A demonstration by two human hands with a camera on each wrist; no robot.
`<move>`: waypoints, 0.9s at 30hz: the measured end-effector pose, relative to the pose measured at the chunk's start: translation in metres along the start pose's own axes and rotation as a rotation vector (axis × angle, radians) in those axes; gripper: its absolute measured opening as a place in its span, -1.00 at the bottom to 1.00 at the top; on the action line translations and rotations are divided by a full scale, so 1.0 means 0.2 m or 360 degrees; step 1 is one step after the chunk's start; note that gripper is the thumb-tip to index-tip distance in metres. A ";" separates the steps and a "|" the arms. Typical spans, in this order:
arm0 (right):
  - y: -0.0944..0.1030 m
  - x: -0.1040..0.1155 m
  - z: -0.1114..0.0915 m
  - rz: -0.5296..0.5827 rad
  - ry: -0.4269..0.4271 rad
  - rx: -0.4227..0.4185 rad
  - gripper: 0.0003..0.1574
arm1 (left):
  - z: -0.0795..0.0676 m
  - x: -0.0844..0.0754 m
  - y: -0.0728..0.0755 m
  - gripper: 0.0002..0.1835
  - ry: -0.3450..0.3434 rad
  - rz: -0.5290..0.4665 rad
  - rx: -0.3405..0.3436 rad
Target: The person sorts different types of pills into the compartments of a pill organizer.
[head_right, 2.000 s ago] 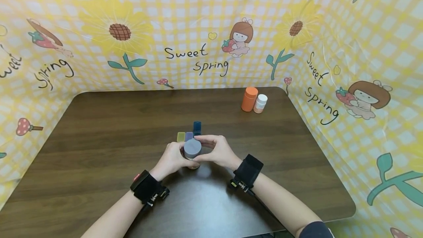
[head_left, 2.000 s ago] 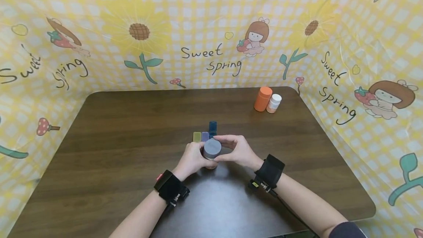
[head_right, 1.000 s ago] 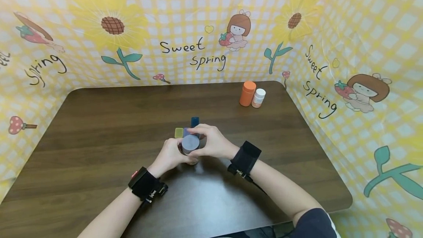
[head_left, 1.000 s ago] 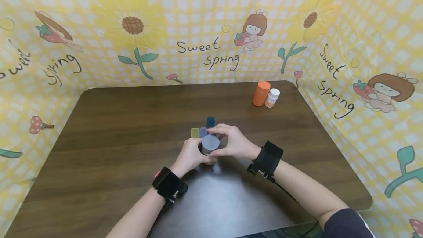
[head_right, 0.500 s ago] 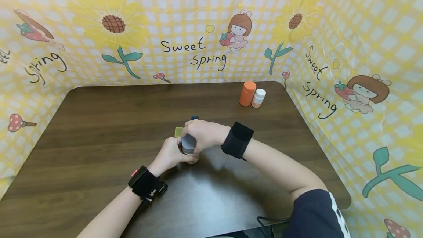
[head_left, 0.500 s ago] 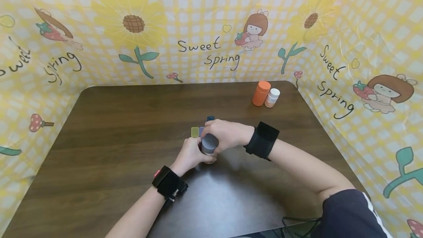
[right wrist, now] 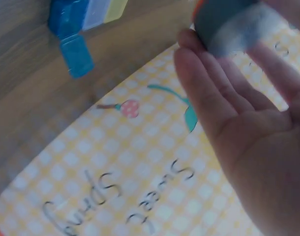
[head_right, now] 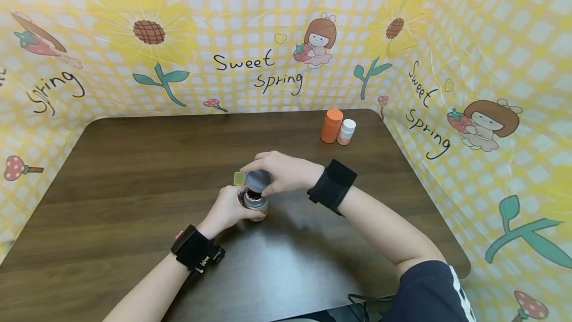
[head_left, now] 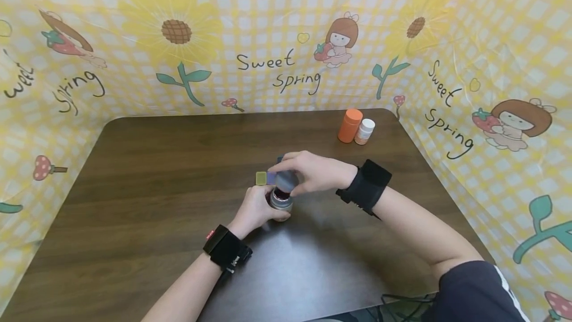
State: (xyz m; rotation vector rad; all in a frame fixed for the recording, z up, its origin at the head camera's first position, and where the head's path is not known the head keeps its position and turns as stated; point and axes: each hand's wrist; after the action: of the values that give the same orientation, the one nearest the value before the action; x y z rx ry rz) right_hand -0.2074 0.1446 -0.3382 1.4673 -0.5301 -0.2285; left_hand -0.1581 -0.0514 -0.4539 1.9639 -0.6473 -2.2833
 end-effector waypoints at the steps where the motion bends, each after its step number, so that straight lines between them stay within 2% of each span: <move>1: 0.00 -0.02 -0.02 0.0006 -0.0026 -0.0045 -0.25 | 0.00 0.00 0.00 -0.47 -0.0002 0.0011 0.0000; 4: -0.01 -0.08 -0.08 0.0032 -0.0182 -0.0212 -0.26 | 0.00 -0.01 0.00 -0.46 0.0009 0.0029 0.0001; 7: -0.04 -0.16 -0.15 0.0123 -0.0399 -0.0361 -0.27 | 0.00 -0.01 0.00 -0.46 0.0027 0.0032 0.0003; 11: -0.14 -0.26 -0.23 0.0335 -0.0632 -0.0457 -0.25 | 0.00 -0.01 0.00 -0.45 0.0044 0.0046 -0.0002; 14: -0.23 -0.33 -0.28 0.0384 -0.0769 -0.0458 -0.20 | 0.00 -0.01 0.00 -0.45 0.0047 0.0067 -0.0009; 20: -0.38 -0.44 -0.34 0.0293 -0.0970 -0.0363 -0.19 | 0.00 -0.01 0.00 -0.46 0.0049 0.0087 -0.0023; 27: -0.47 -0.49 -0.35 0.0322 -0.1062 -0.0248 -0.21 | 0.00 -0.01 -0.01 -0.47 0.0051 0.0086 -0.0025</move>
State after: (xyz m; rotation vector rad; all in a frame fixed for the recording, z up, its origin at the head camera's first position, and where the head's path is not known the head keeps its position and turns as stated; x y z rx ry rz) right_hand -0.2428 0.2408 -0.4505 1.1561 -1.1643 -0.5925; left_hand -0.1571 -0.0498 -0.4520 1.9471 -0.6688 -2.2145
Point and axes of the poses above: each hand's wrist, its own z-axis towards the middle knuckle, its own y-axis out of the back of the hand, x = y × z, and after that the axes turned 14 degrees about -z, right-handed
